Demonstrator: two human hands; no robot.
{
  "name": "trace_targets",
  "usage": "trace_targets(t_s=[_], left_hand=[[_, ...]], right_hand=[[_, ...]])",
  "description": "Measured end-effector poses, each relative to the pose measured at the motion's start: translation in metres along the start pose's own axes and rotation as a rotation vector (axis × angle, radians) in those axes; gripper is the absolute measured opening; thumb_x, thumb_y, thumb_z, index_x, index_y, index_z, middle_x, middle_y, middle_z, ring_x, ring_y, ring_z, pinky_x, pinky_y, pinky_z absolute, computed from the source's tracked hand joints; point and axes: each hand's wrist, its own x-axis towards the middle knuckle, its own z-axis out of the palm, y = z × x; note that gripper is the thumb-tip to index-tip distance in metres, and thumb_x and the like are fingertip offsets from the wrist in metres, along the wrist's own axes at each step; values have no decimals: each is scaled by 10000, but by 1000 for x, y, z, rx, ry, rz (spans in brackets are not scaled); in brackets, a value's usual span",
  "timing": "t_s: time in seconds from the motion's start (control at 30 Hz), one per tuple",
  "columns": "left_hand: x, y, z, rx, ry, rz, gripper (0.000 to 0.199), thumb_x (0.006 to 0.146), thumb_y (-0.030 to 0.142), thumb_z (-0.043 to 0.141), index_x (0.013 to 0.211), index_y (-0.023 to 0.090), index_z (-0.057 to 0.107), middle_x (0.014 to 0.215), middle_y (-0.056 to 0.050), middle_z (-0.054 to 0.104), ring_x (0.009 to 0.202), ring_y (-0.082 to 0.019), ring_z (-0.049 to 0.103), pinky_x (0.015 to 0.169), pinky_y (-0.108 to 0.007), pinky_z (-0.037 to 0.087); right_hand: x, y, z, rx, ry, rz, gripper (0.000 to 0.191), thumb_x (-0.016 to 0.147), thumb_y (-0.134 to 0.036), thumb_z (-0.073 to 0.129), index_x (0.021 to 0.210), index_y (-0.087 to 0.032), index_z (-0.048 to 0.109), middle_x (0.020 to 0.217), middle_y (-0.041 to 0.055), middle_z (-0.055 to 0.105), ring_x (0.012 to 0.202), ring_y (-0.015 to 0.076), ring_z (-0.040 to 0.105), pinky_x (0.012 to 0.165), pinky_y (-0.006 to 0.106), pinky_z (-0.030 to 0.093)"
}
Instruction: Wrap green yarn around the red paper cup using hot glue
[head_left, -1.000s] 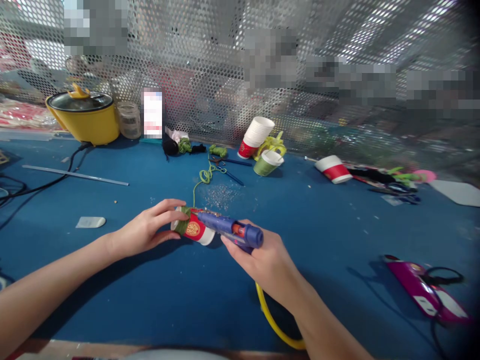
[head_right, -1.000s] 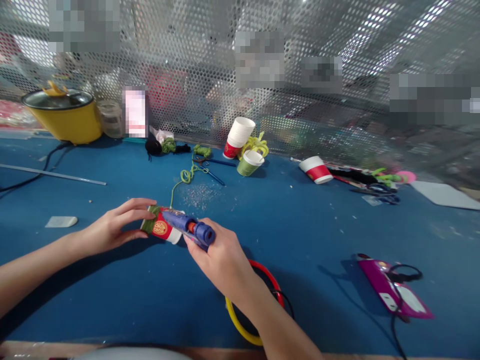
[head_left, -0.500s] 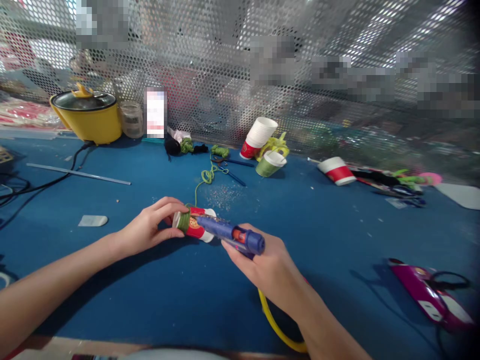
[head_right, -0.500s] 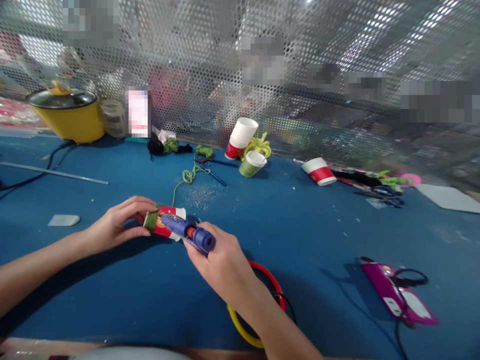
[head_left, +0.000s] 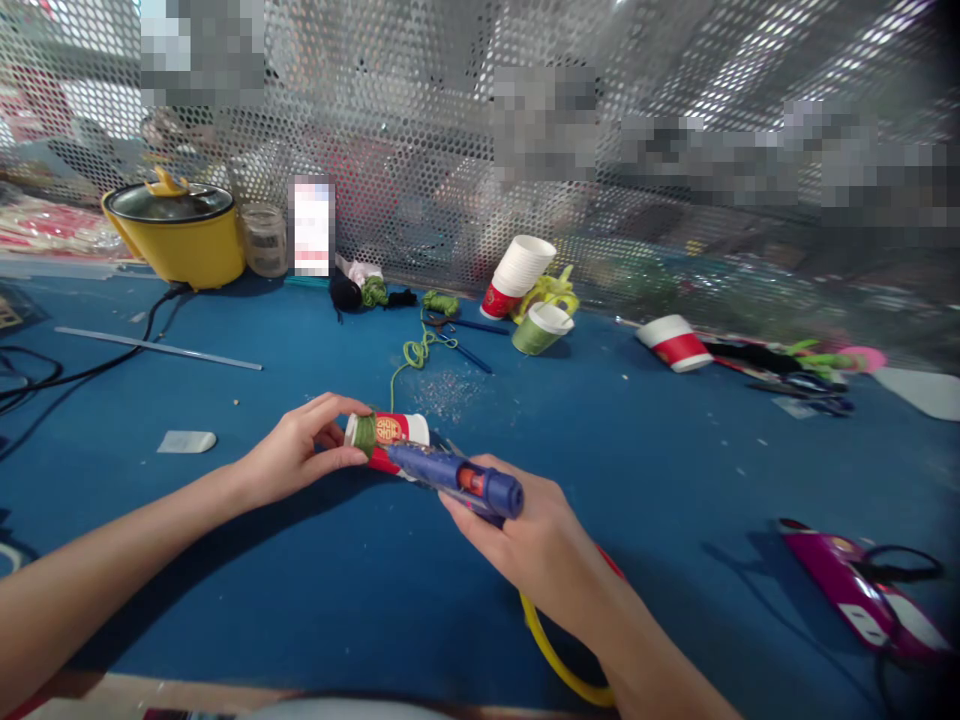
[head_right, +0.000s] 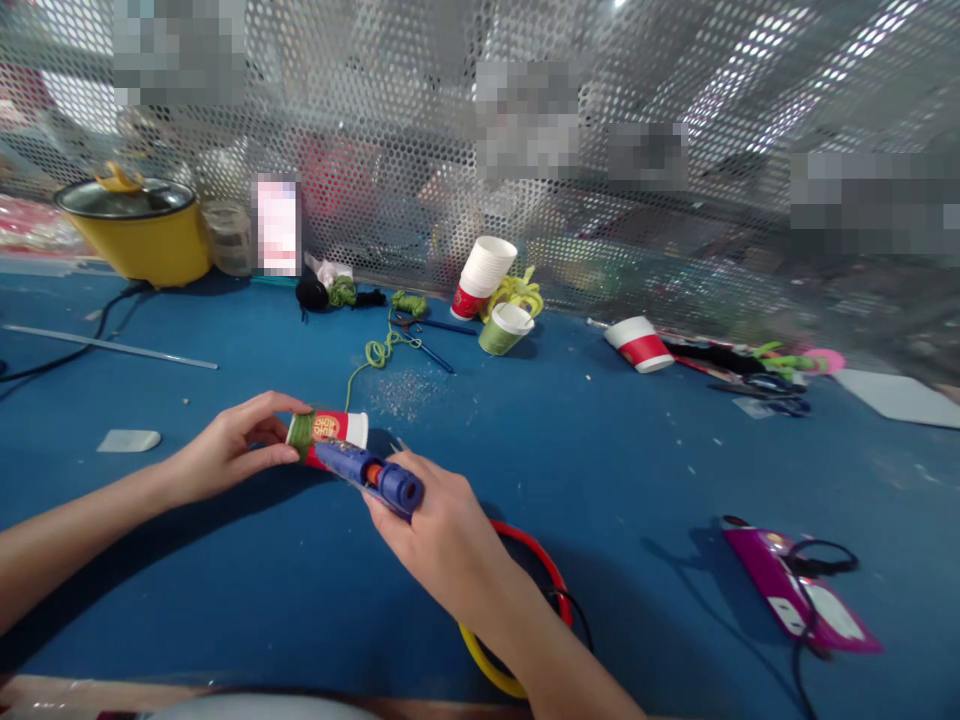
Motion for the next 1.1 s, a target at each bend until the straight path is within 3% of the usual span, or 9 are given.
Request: trace_targets(t_s=[0.1, 0.23, 0.53, 1.1], left_hand=[[0, 0, 0, 4, 3, 9, 335, 834, 319, 575, 1127, 193, 470, 978, -54, 524, 687, -116, 577, 618, -246, 536], [0, 0, -1, 65, -3, 118, 324, 841, 301, 572, 1128, 187, 473, 1049, -83, 512, 747, -134, 575, 655, -267, 542], [-3, 0, 1, 356, 3, 309, 319, 879, 336, 504, 1161, 197, 447, 1175, -125, 475, 1061, -220, 526, 863, -356, 498], [-4, 3, 0, 468, -68, 379, 241, 902, 247, 468, 1139, 206, 454, 1224, -132, 445, 1074, -221, 516, 869, -358, 499]], right_hand=[[0, 0, 0, 1, -5, 8, 101, 795, -180, 525, 696, -169, 539, 635, 12, 582, 560, 125, 538, 537, 225, 425], [0, -1, -1, -16, 21, 6, 90, 800, -197, 528, 719, -163, 550, 651, 26, 596, 579, 139, 555, 539, 234, 436], [2, 3, 0, 14, 74, 58, 94, 790, -205, 545, 703, -171, 534, 658, 29, 611, 594, 149, 582, 542, 236, 453], [2, 3, -1, 1, 63, 113, 123, 793, -238, 535, 686, -177, 531, 631, 18, 607, 545, 137, 567, 491, 232, 442]])
